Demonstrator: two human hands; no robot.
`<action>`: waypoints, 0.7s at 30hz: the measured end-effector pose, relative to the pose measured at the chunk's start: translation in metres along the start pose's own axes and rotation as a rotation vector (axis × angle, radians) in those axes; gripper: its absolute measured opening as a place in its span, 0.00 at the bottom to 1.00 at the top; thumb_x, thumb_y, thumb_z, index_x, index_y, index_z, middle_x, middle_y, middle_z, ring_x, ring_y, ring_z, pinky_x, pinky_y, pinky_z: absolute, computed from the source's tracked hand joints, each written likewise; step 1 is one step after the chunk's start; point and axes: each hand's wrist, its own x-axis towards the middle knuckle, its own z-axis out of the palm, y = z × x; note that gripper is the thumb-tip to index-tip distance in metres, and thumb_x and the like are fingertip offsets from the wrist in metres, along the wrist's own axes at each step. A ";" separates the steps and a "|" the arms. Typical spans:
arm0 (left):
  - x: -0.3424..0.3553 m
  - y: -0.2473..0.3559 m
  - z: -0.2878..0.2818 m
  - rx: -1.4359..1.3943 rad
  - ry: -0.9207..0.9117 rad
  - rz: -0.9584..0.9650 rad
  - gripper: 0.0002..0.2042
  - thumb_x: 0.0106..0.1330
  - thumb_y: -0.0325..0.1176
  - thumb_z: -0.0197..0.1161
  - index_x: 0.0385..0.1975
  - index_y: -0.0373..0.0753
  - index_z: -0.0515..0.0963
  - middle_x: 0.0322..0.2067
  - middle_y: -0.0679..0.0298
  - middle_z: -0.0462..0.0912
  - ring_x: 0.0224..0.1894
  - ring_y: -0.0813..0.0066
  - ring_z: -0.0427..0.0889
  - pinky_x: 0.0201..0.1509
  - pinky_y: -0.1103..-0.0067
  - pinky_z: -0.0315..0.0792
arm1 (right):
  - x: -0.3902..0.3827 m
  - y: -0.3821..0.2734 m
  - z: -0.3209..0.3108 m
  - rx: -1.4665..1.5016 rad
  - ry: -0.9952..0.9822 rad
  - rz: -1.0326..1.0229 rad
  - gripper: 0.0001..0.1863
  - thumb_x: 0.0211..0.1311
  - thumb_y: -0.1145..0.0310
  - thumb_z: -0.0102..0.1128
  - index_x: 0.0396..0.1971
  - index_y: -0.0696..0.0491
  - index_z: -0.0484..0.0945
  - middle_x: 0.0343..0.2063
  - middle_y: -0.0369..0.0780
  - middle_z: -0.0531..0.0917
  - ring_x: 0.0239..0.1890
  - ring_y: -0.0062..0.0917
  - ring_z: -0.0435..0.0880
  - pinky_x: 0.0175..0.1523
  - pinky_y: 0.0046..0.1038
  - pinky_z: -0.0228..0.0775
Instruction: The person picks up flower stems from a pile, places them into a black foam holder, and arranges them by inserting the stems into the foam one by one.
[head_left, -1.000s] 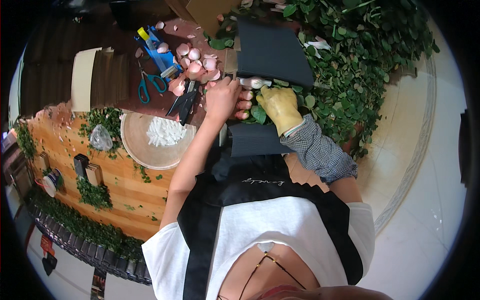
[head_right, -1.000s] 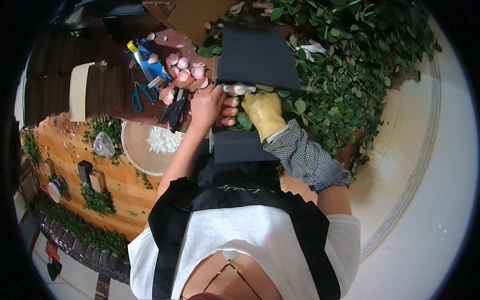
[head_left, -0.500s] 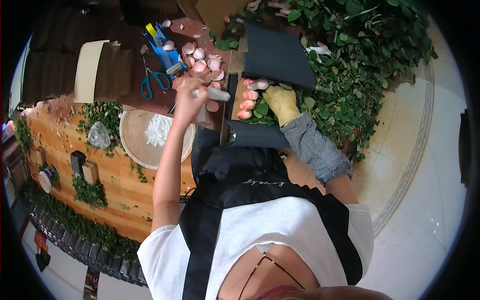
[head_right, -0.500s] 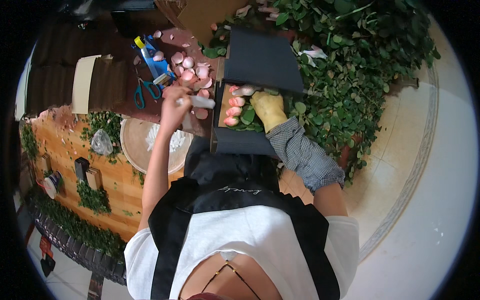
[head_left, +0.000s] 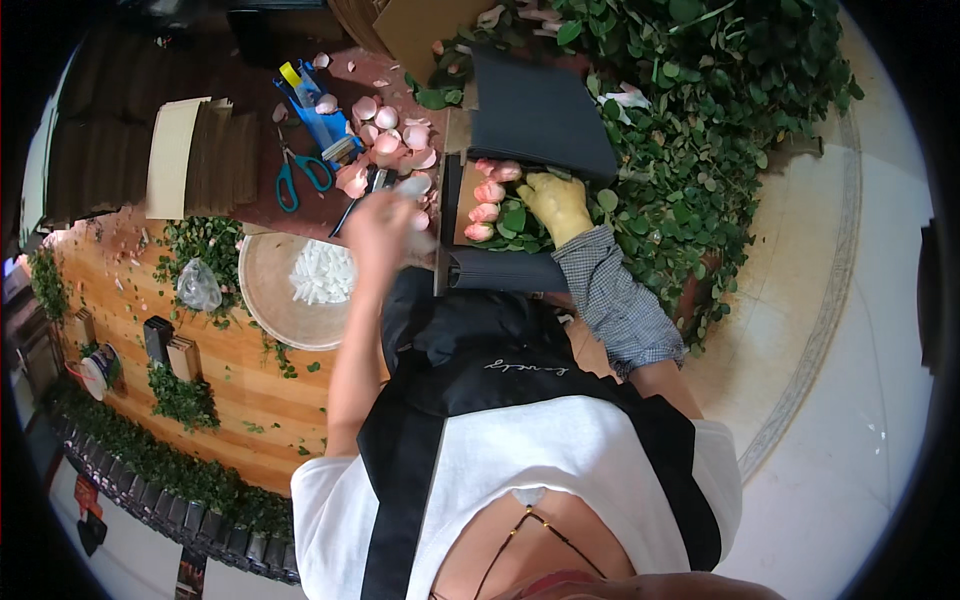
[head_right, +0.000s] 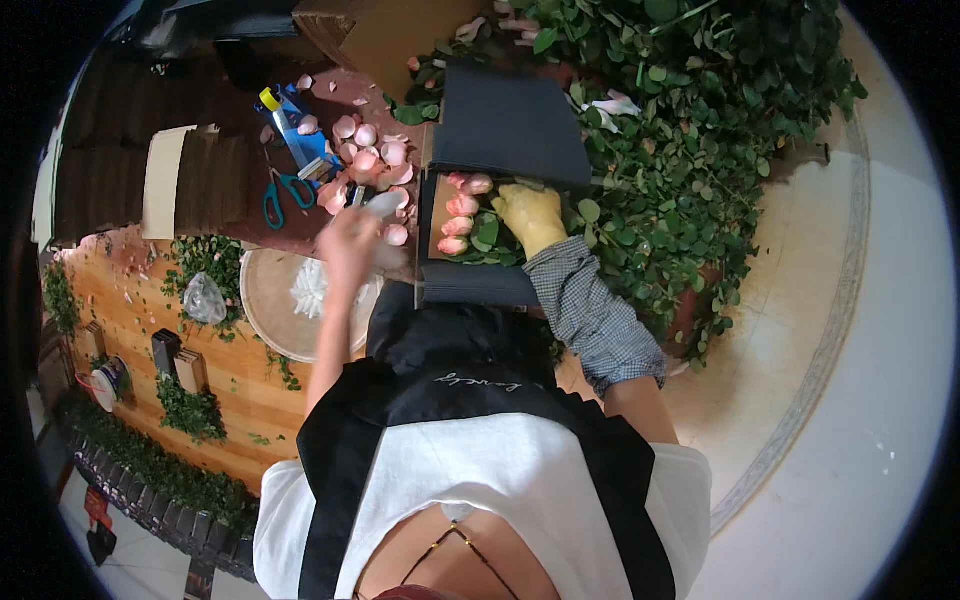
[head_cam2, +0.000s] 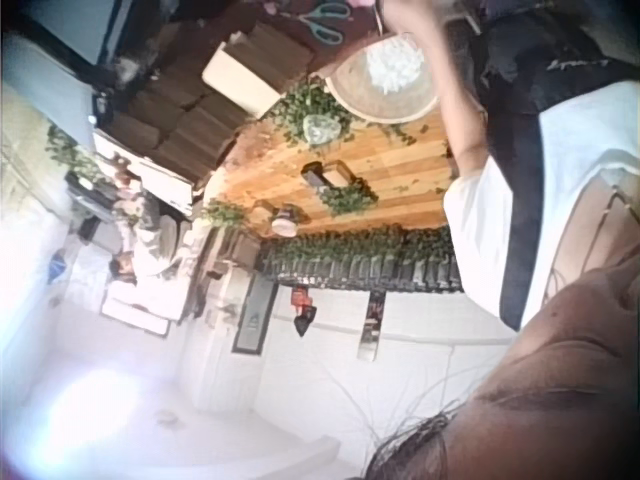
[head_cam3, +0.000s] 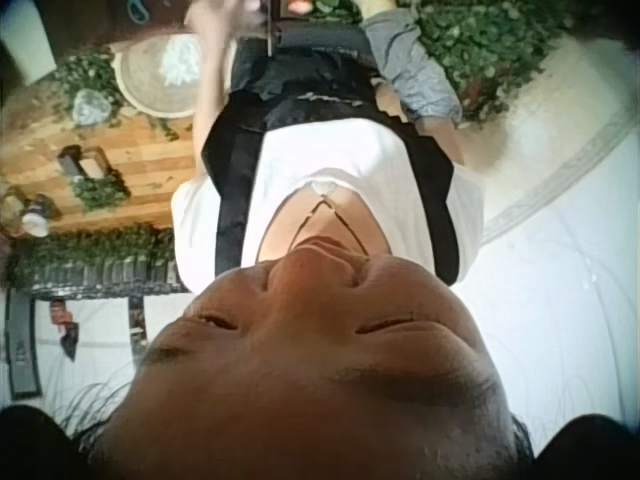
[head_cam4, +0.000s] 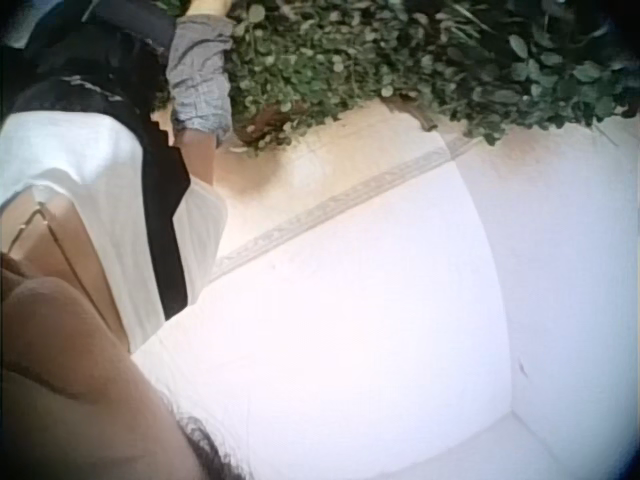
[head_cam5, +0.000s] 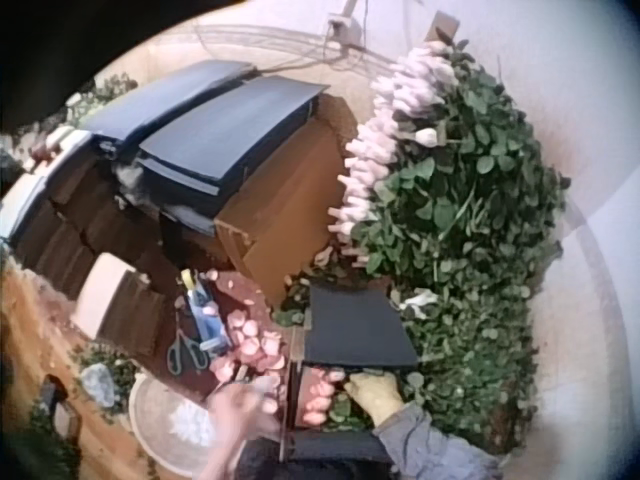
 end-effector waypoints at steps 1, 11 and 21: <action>-0.005 -0.017 -0.036 0.173 -0.010 -0.011 0.12 0.59 0.39 0.64 0.31 0.36 0.81 0.25 0.49 0.82 0.30 0.54 0.84 0.35 0.65 0.74 | -0.002 -0.001 0.000 0.055 0.046 -0.007 0.14 0.61 0.54 0.58 0.33 0.49 0.83 0.31 0.39 0.87 0.38 0.34 0.85 0.44 0.39 0.76; -0.041 -0.095 -0.085 0.262 -0.048 -0.047 0.13 0.67 0.37 0.63 0.41 0.33 0.81 0.33 0.50 0.85 0.37 0.55 0.85 0.42 0.69 0.76 | -0.017 0.001 -0.025 0.069 -0.046 -0.131 0.17 0.63 0.53 0.57 0.41 0.51 0.79 0.31 0.42 0.85 0.36 0.36 0.85 0.42 0.39 0.75; 0.002 0.014 0.051 -0.024 -0.341 0.171 0.11 0.66 0.34 0.63 0.39 0.33 0.82 0.28 0.53 0.85 0.30 0.62 0.86 0.36 0.72 0.76 | -0.032 -0.029 -0.087 0.167 0.055 -0.072 0.15 0.61 0.61 0.61 0.46 0.50 0.78 0.28 0.44 0.85 0.34 0.38 0.85 0.41 0.38 0.76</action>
